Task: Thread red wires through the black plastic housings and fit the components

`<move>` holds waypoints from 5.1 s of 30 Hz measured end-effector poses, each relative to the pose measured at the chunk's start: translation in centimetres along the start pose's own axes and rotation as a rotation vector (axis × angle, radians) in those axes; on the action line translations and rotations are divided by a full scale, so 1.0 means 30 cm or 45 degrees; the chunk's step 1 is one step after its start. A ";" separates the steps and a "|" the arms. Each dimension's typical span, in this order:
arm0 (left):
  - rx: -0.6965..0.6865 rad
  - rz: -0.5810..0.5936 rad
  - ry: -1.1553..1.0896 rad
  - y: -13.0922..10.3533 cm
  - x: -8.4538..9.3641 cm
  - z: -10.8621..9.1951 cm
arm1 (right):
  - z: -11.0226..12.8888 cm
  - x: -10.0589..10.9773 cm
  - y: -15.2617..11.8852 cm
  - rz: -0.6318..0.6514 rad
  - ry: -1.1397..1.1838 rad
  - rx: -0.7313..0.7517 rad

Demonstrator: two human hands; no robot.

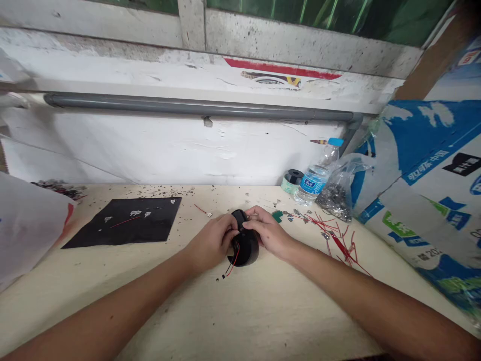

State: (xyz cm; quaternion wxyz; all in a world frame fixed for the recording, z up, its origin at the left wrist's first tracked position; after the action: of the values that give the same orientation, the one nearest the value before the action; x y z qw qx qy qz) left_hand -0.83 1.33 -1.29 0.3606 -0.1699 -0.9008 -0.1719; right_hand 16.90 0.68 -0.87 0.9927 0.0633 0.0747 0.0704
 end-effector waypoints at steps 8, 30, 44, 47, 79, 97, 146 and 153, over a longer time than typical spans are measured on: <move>-0.014 -0.049 -0.025 0.000 0.000 -0.005 | -0.016 0.011 0.006 -0.029 -0.038 -0.022; 0.158 0.187 -0.281 0.017 0.004 0.014 | -0.007 0.003 0.000 0.009 0.012 0.027; 0.162 0.280 -0.458 0.019 0.011 0.020 | -0.026 0.014 0.005 -0.009 -0.017 0.067; 0.196 0.294 -0.574 0.022 0.013 0.017 | -0.030 0.013 0.005 -0.038 0.035 0.076; 0.285 0.201 -0.646 0.035 0.031 0.019 | -0.026 0.010 0.003 -0.062 -0.061 0.170; 0.160 -0.076 -0.318 0.011 -0.005 0.018 | -0.027 0.008 0.002 -0.080 -0.073 0.208; 0.438 0.321 -1.366 0.033 0.039 0.031 | -0.036 -0.013 -0.024 0.019 -0.042 0.613; 0.550 0.374 -1.364 0.036 0.043 0.041 | -0.042 -0.005 -0.012 -0.003 0.037 0.311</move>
State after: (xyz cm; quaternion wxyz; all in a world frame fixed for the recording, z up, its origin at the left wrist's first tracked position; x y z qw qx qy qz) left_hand -1.96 3.06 -1.00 -0.0977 -0.2787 -0.9390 0.1764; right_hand 16.61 0.44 -2.14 0.9765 0.1825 0.0973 0.0605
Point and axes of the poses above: each hand's wrist, its own y-axis towards the middle knuckle, its own x-axis out of the back of the hand, z = x × y, the point moved 1 cm from there along y, towards the middle knuckle, and after that the axes turned 13 degrees about x, right-handed, at the moved point
